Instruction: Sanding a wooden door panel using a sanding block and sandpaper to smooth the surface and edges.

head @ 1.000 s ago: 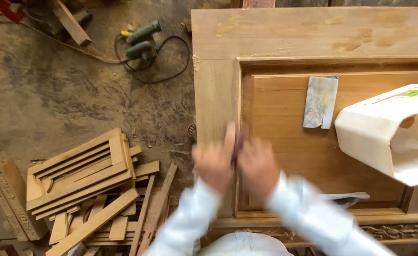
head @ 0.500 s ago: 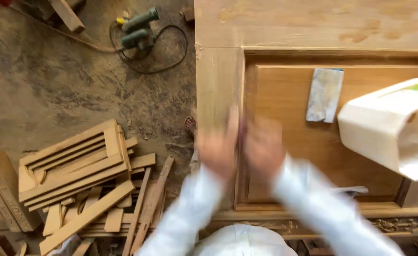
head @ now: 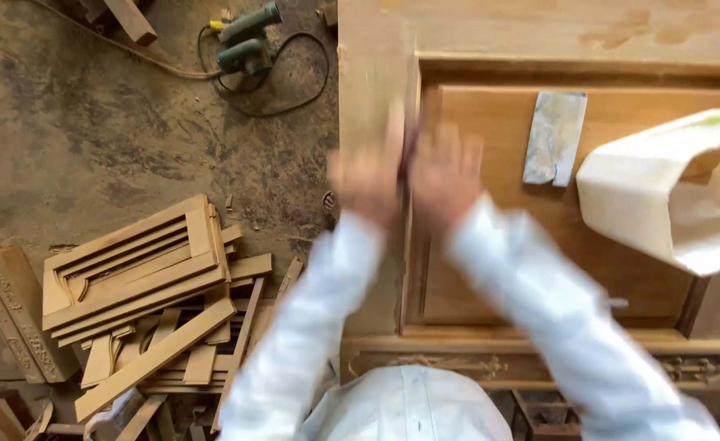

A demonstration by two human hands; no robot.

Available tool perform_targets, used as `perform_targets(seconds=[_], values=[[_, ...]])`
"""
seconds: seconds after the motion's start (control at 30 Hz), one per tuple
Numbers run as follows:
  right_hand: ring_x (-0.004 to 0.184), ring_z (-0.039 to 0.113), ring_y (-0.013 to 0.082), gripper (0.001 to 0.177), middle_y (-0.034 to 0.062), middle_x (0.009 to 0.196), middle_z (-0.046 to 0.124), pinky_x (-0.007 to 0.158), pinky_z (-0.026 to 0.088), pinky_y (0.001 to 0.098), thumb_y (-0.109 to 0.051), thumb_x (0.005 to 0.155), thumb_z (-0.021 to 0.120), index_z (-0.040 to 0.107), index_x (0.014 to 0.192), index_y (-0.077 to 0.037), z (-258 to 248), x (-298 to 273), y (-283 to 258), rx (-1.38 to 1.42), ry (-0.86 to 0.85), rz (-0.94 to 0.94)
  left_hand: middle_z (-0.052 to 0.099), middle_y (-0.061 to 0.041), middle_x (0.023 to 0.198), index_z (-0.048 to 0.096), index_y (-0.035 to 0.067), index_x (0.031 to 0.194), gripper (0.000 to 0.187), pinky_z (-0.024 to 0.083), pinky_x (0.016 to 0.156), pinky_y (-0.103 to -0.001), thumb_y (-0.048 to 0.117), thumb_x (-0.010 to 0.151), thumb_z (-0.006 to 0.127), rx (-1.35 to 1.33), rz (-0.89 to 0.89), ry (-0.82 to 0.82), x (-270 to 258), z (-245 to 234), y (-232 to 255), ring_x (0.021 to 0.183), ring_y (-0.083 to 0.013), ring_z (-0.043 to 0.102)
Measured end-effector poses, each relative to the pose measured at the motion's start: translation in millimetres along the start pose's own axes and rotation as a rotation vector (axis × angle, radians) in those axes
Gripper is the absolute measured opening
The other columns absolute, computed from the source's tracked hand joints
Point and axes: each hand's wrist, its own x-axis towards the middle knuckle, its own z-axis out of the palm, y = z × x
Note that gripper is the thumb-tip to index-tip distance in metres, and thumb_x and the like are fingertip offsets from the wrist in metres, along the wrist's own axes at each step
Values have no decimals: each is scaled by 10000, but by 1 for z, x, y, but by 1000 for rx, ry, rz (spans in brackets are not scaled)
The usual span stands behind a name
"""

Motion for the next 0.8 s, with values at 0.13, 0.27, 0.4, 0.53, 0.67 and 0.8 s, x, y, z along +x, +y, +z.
perform_targets(seconds=[0.13, 0.27, 0.4, 0.53, 0.67, 0.8], values=[[1131, 559, 503, 128, 194, 1174, 648, 840, 386, 666, -41, 855, 554, 670, 883, -89, -76, -85, -63, 393, -259, 94, 428, 32, 631, 681, 175, 1376, 461, 409, 759, -422, 255, 965, 489, -186, 1, -66, -91, -66, 8, 579, -183, 462], [1106, 542, 446, 136, 165, 1191, 656, 794, 388, 589, -49, 904, 579, 701, 941, -97, -34, -16, -17, 278, -173, 45, 389, 34, 645, 622, 200, 1441, 536, 398, 741, -433, 328, 950, 452, -21, 96, 60, -44, -7, -6, 585, -184, 411], [1039, 522, 320, 221, 51, 1218, 643, 755, 343, 452, -284, 949, 619, 612, 784, -138, 5, 2, 2, 395, -133, 140, 421, 97, 659, 671, 250, 1363, 525, 374, 665, -388, 298, 899, 430, -196, 82, 42, -10, 10, -15, 597, -180, 503], [1067, 557, 431, 85, 171, 1153, 653, 788, 400, 580, -101, 891, 574, 656, 871, -105, -77, -56, -50, 401, -277, 101, 452, 38, 656, 605, 219, 1465, 528, 398, 790, -431, 297, 950, 519, -161, 30, -65, -77, -63, -3, 611, -177, 477], [1068, 580, 513, 171, 269, 1130, 652, 822, 435, 671, 69, 898, 530, 665, 932, -31, -35, -97, -61, 290, -164, 65, 418, 1, 638, 669, 240, 1401, 447, 399, 702, -458, 275, 973, 545, -96, 13, -46, -75, -50, 4, 577, -219, 415], [903, 548, 362, 72, 124, 1008, 640, 583, 385, 466, -130, 722, 652, 581, 713, -121, 7, 48, 27, 84, -178, 49, 435, 85, 528, 604, 290, 1458, 427, 335, 610, -396, 402, 1076, 447, 102, 36, 42, 35, 21, -12, 464, -134, 410]])
